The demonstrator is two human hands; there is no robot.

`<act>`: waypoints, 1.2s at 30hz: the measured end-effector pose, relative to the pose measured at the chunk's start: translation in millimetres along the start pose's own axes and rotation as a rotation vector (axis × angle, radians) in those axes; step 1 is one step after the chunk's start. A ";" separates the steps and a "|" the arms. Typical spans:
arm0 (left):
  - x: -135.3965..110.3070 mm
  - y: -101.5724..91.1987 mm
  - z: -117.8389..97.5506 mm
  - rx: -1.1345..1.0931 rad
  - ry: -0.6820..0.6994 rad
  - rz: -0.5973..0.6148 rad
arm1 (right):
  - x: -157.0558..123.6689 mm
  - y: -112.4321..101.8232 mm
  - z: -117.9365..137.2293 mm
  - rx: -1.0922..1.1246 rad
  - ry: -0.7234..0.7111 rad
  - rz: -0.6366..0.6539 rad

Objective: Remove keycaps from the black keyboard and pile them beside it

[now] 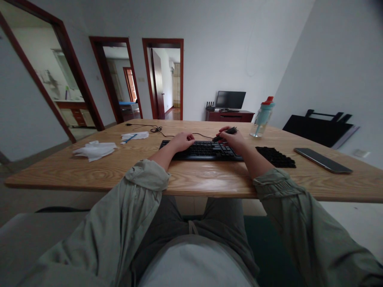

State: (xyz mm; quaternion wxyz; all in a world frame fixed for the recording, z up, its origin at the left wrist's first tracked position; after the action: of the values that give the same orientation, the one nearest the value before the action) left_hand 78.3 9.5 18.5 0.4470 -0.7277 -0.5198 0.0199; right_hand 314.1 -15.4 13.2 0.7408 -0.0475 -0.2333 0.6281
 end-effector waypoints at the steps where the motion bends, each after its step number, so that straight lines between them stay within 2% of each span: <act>1: 0.4 0.0 0.3 0.004 0.002 -0.001 | 0.7 -0.4 -1.0 -0.008 0.003 -0.011; 21: -0.6 0.0 -5.2 0.039 -0.004 0.021 | 6.7 -2.1 -4.8 -0.128 -0.050 -0.088; 28: -1.3 1.0 -5.8 0.031 -0.017 0.029 | 3.3 8.3 3.9 -0.088 -0.095 -0.109; 36: 1.4 3.8 0.5 0.028 -0.016 0.045 | 11.5 27.1 -0.8 0.050 -0.135 -0.066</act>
State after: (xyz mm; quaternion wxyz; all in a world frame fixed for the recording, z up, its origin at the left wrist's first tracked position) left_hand 81.5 10.7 16.3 0.4524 -0.7327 -0.5067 0.0428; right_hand 291.0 1.4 5.9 0.7445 0.0214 -0.2683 0.6110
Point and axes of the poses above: each hand's wrist, its own x-axis towards the middle knuckle, its own y-axis out of the palm, z = x × y, the point moved 5 cm from there along x, towards the middle knuckle, and after that the axes turned 15 degrees about -x, right-handed, at the moved point
